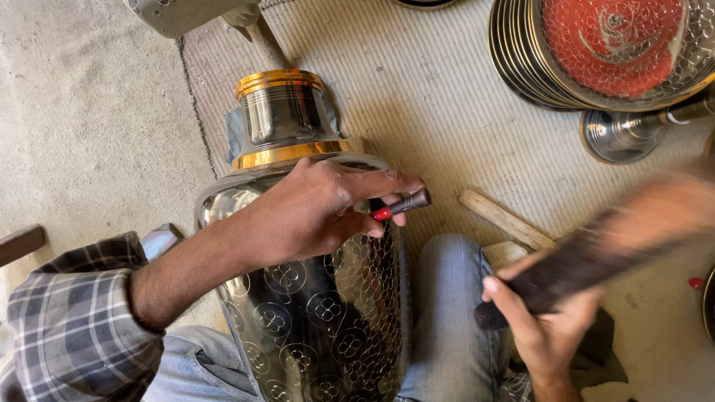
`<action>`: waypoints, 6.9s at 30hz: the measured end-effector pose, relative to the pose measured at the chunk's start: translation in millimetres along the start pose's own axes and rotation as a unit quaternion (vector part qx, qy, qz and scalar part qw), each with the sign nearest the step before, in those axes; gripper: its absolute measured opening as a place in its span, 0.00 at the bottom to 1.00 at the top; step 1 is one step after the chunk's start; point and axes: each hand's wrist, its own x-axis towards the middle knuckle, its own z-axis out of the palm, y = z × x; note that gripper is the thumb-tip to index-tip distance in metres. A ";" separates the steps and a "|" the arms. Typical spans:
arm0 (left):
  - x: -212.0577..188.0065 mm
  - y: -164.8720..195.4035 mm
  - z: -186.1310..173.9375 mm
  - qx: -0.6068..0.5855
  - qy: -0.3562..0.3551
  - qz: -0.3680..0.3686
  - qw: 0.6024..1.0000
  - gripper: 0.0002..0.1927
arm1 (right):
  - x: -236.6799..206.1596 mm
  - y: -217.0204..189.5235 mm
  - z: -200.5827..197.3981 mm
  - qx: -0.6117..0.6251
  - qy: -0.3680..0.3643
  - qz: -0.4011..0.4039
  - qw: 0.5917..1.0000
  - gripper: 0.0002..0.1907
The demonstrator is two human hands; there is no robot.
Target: The person sits on the floor with a large engraved brass vase between the legs, holds a small punch against the etched pattern, and repeatedly strikes the punch with a wooden mallet to chase the decorative design, repositioning the punch across the vase surface. Earlier, a whetstone-like block is held on a cloth while the punch is worked against it.
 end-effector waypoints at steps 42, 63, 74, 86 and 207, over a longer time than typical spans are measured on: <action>15.3 -5.2 -5.1 -0.014 -0.161 0.070 0.984 0.29 | -44.1 -2.9 30.6 -0.131 0.031 0.043 0.990 0.56; -50.5 25.4 44.3 0.154 0.332 -0.089 0.926 0.25 | 130.4 -61.3 5.2 -0.150 -0.273 -0.043 0.949 0.44; -58.9 36.5 70.2 -0.005 0.464 -0.131 0.876 0.21 | 187.5 -152.5 25.9 -0.466 -0.394 -0.219 0.761 0.47; -36.6 15.1 40.5 0.097 0.240 -0.080 0.963 0.24 | 107.5 -63.9 -1.6 -0.159 -0.270 -0.050 0.948 0.54; -52.3 26.4 35.3 0.155 0.138 -0.139 0.968 0.25 | 68.5 -34.3 -6.3 -0.192 -0.202 -0.092 0.956 0.43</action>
